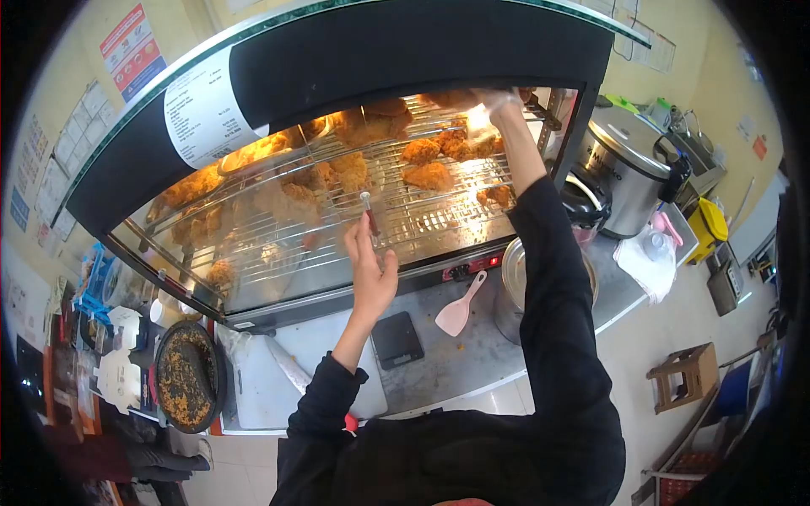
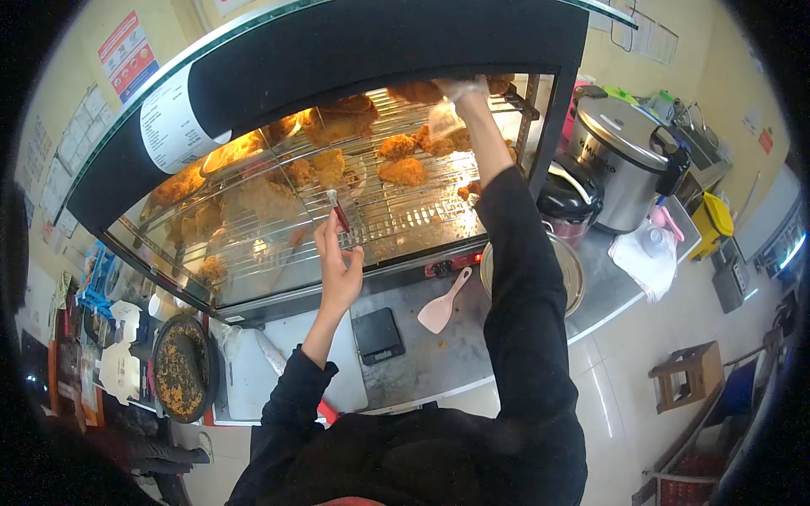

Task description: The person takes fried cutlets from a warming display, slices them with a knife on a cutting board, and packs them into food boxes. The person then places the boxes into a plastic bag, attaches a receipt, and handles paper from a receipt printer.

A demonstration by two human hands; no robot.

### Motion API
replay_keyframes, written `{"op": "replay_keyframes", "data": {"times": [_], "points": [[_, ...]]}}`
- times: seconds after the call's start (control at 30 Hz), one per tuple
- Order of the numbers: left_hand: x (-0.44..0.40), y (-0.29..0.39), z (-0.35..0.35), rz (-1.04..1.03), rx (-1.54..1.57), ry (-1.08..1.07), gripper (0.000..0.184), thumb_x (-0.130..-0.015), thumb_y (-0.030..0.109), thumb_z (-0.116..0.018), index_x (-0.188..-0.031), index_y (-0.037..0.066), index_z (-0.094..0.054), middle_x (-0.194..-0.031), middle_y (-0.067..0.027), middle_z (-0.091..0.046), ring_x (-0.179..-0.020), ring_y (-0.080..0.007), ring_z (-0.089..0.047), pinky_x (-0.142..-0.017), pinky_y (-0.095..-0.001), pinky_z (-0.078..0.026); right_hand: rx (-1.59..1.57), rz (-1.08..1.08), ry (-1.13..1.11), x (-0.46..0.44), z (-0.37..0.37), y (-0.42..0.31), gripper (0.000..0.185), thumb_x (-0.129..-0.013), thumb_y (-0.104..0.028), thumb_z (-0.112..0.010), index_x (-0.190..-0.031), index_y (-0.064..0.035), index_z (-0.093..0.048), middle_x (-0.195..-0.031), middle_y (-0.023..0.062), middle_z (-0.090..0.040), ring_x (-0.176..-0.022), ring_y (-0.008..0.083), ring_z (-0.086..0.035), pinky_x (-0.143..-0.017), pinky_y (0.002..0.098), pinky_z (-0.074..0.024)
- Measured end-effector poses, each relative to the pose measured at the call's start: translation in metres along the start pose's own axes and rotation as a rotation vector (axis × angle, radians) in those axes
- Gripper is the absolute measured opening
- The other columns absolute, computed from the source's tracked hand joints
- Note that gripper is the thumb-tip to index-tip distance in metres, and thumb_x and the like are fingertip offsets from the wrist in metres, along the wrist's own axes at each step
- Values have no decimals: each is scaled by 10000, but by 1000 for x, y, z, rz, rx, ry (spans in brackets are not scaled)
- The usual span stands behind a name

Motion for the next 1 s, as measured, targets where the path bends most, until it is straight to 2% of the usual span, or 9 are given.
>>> {"op": "replay_keyframes", "data": {"times": [0.03, 0.1, 0.3, 0.4, 0.53, 0.63, 0.73, 0.83, 1.0], "points": [[-1, 0, -1, 0, 7, 11, 757, -826, -20, -529, -1514, 85, -231, -1328, -152, -348, -1147, -259, -447, -753, -287, -449, 192, 14, -36, -14, -19, 6, 604, -968, -490, -425, -1421, -90, -420, -1464, 78, -452, -1328, 270, -415, -1129, 434, -312], [-1, -1, -1, -3, 5, -8, 759, -830, -19, -527, -1519, 93, -229, -1331, -153, -346, -1143, -259, -450, -754, -287, -451, 383, 57, -97, -19, -37, 2, 583, -967, -479, -433, -1408, -97, -437, -1455, 80, -461, -1322, 276, -424, -1121, 435, -320], [-1, -6, 5, -4, 6, -50, 764, -833, -21, -526, -1527, 118, -239, -1341, -156, -342, -1132, -263, -466, -747, -292, -456, 319, 93, -70, -15, -39, -9, 524, -962, -444, -457, -1370, -117, -488, -1431, 86, -490, -1303, 292, -451, -1096, 438, -344], [-1, -5, 4, -12, 6, -51, 769, -832, -22, -529, -1529, 118, -238, -1341, -160, -343, -1128, -266, -471, -743, -296, -458, -26, -17, 36, 0, -22, 7, 495, -960, -427, -470, -1352, -127, -513, -1419, 90, -505, -1294, 301, -465, -1083, 439, -356], [0, -3, 2, -3, -15, -32, 774, -828, -25, -533, -1529, 105, -233, -1332, -164, -352, -1126, -270, -472, -744, -302, -459, -626, -278, 307, 41, 23, 15, 462, -847, -298, -689, -1246, -77, -611, -1274, 111, -625, -1159, 301, -589, -997, 407, -442], [1, 0, -2, 5, -35, 2, 781, -821, -31, -534, -1528, 93, -228, -1324, -162, -358, -1120, -270, -472, -744, -302, -453, -1242, -215, 482, 37, -9, 35, 456, -729, -189, -799, -1131, -18, -667, -1139, 101, -681, -1026, 222, -643, -888, 346, -495], [1, 0, -3, 15, -38, 1, 784, -813, -41, -532, -1526, 82, -231, -1305, -167, -372, -1143, -284, -469, -801, -315, -461, -1179, -338, 662, 59, 1, 43, 413, -660, -124, -826, -1022, 10, -680, -973, 89, -687, -917, 197, -640, -821, 339, -508], [0, -2, -3, -45, -78, -3, 787, -794, -50, -531, -1520, 94, -264, -1280, -178, -392, -1154, -310, -477, -878, -338, -458, -1170, -428, 677, 95, 24, 37, 473, -686, -77, -795, -1131, 10, -658, -1088, 94, -654, -989, 193, -612, -860, 322, -509], [-5, 0, -3, -59, -47, -49, 803, -751, -62, -517, -1507, 118, -317, -1207, -165, -450, -1074, -323, -535, -896, -340, -461, -2037, -442, 467, 183, 7, 26, 612, -821, -115, -642, -1400, -46, -458, -1345, 132, -519, -1172, 284, -558, -978, 408, -482]]}}
Point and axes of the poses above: each hand's wrist, its own x-axis away from the middle knuckle, its own z-axis out of the back of the hand, y = z × x, the point moved 7 cm from there along -x, towards the middle knuckle
